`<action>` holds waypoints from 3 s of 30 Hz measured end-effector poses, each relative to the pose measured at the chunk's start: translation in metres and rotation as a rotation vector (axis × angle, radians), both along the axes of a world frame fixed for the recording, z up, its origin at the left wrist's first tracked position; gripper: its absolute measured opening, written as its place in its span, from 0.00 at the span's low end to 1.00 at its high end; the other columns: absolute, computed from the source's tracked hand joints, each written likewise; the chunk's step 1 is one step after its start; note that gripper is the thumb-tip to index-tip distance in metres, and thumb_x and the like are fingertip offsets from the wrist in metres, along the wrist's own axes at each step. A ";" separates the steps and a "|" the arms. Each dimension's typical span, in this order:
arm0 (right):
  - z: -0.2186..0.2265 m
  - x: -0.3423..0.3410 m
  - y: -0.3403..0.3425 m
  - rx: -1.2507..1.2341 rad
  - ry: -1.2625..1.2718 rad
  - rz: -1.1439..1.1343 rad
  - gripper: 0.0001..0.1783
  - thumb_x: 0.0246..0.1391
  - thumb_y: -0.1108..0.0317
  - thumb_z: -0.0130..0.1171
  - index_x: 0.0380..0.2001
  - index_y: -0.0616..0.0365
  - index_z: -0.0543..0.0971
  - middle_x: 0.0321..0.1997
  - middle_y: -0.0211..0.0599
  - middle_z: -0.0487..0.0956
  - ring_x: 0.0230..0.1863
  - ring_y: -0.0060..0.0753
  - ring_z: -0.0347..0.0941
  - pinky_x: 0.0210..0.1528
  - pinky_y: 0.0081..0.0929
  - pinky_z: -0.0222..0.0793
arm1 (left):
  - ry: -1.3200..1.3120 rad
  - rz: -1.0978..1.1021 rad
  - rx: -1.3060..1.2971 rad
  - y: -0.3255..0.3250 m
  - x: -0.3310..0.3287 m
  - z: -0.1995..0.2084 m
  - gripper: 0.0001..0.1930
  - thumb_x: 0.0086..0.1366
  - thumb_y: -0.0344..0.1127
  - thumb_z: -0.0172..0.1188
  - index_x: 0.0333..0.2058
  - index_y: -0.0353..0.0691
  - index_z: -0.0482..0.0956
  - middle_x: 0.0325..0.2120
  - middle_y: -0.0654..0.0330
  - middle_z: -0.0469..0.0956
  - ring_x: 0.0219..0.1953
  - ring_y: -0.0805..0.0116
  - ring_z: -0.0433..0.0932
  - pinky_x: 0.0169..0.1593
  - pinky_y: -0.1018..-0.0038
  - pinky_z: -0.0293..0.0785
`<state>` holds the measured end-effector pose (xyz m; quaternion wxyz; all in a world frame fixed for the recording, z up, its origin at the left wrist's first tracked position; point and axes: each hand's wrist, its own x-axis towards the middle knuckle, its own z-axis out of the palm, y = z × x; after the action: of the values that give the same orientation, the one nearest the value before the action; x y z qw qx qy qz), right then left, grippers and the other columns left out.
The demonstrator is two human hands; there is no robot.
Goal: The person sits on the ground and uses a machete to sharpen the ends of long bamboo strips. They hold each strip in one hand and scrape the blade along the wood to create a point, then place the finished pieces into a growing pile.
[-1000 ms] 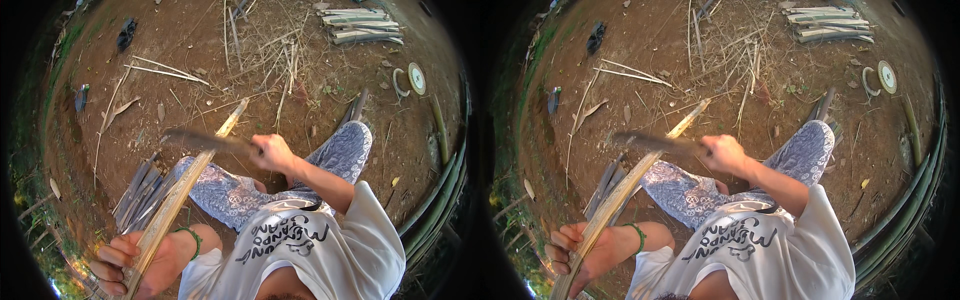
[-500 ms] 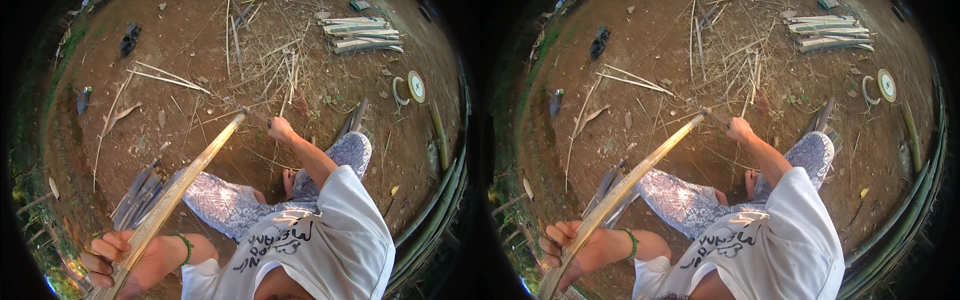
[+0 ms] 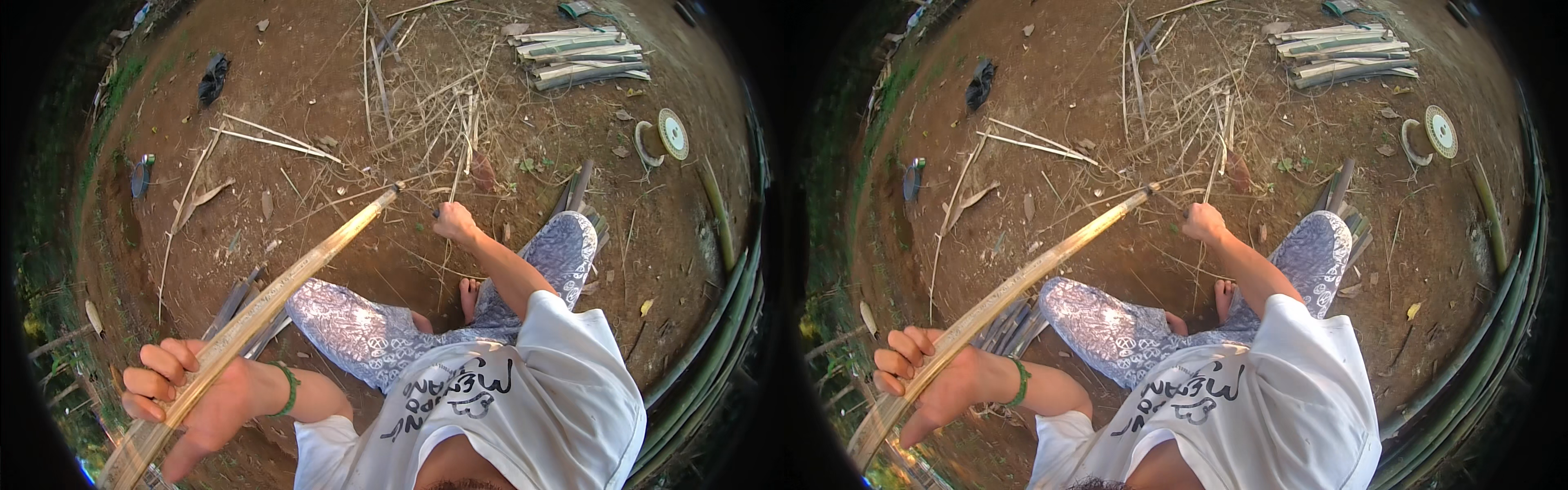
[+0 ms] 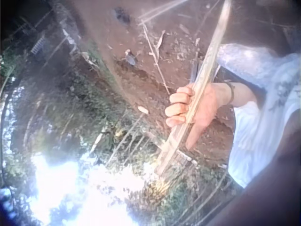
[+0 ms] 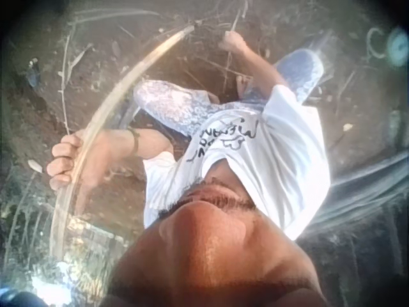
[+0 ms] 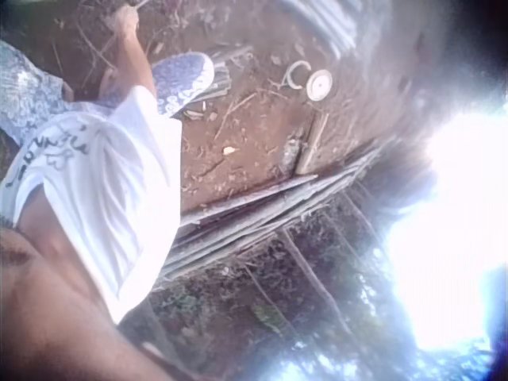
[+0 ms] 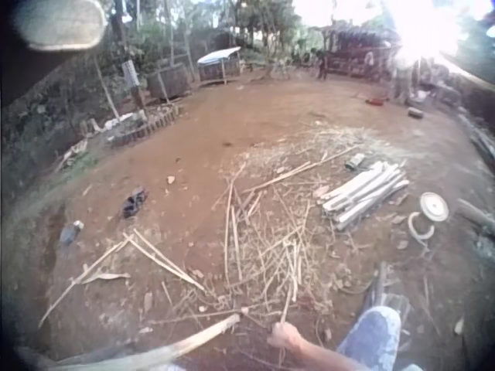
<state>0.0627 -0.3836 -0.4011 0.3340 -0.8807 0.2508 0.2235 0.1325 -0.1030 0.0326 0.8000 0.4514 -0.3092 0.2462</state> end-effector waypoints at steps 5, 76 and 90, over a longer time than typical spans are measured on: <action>0.153 -0.004 0.045 0.265 -0.319 0.091 0.17 0.47 0.59 0.63 0.31 0.64 0.80 0.26 0.54 0.82 0.32 0.53 0.82 0.38 0.47 0.78 | -0.105 -0.503 0.036 0.007 0.020 -0.004 0.26 0.63 0.58 0.64 0.23 0.48 0.61 0.17 0.71 0.59 0.16 0.81 0.55 0.22 0.80 0.51; 0.042 -0.009 0.005 -0.039 -0.238 0.113 0.14 0.44 0.63 0.63 0.31 0.63 0.81 0.27 0.54 0.82 0.32 0.61 0.80 0.38 0.47 0.78 | -0.141 -0.216 0.119 -0.001 0.004 -0.009 0.19 0.74 0.49 0.45 0.26 0.48 0.53 0.15 0.70 0.56 0.12 0.81 0.53 0.17 0.80 0.50; -0.045 0.011 0.006 0.771 -0.006 -0.565 0.09 0.46 0.69 0.65 0.26 0.63 0.78 0.24 0.45 0.81 0.24 0.35 0.80 0.28 0.35 0.76 | -0.018 -0.098 0.043 -0.006 0.018 -0.003 0.31 0.64 0.70 0.53 0.23 0.47 0.60 0.20 0.69 0.52 0.22 0.76 0.49 0.25 0.76 0.45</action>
<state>0.0741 -0.3777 -0.4460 0.6847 -0.5905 0.3785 0.1980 0.1510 -0.1091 0.0291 0.7983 0.4506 -0.3434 0.2043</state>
